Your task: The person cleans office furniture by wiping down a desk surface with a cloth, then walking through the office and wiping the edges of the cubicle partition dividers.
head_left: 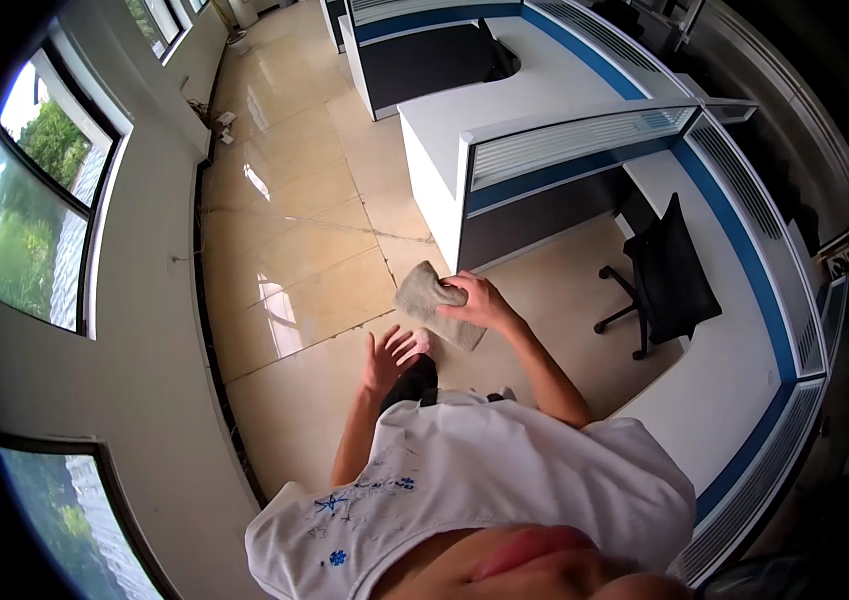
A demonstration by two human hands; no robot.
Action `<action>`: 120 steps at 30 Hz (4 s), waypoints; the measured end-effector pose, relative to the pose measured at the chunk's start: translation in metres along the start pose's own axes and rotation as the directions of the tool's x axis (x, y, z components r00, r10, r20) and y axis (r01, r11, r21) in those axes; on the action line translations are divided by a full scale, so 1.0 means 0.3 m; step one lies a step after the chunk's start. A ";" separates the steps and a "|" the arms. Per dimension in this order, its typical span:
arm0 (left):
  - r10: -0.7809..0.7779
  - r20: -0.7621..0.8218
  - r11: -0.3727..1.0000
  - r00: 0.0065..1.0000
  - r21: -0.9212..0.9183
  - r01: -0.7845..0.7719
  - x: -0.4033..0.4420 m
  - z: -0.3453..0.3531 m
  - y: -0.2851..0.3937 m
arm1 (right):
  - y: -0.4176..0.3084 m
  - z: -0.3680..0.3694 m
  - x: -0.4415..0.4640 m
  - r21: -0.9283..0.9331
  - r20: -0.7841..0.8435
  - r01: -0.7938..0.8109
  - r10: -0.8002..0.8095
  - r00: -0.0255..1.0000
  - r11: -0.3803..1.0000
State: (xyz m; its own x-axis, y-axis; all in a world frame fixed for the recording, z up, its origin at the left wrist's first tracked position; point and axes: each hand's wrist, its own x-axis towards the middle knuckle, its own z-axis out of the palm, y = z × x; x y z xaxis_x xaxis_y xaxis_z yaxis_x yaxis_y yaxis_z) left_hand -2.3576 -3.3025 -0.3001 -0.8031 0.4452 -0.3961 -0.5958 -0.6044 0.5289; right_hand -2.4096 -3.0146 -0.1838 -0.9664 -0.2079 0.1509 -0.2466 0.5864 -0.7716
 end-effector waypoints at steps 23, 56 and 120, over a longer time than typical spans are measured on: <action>-0.166 0.600 -0.516 0.783 0.624 -0.587 2.004 1.343 0.549 | 0.675 -0.649 0.967 0.145 -0.913 -0.474 0.302 0.273 0.868; 0.013 0.764 0.005 0.645 0.645 -0.764 3.843 3.398 -1.196 | 2.627 -3.045 0.836 0.440 -0.884 -0.602 0.439 -0.159 0.667; -0.315 0.409 0.196 0.857 0.911 -0.363 2.359 1.101 0.322 | 0.784 -0.691 0.968 0.261 -0.860 -0.636 0.474 0.189 0.727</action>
State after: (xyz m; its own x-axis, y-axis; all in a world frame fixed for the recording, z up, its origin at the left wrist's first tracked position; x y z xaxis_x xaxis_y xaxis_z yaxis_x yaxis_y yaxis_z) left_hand -2.9848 -2.8277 -0.2812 -0.5020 0.8418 -0.1985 0.1708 0.3215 0.9314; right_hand -2.7631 -2.7746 -0.1935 -0.3613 0.9120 0.1943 0.4540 0.3541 -0.8176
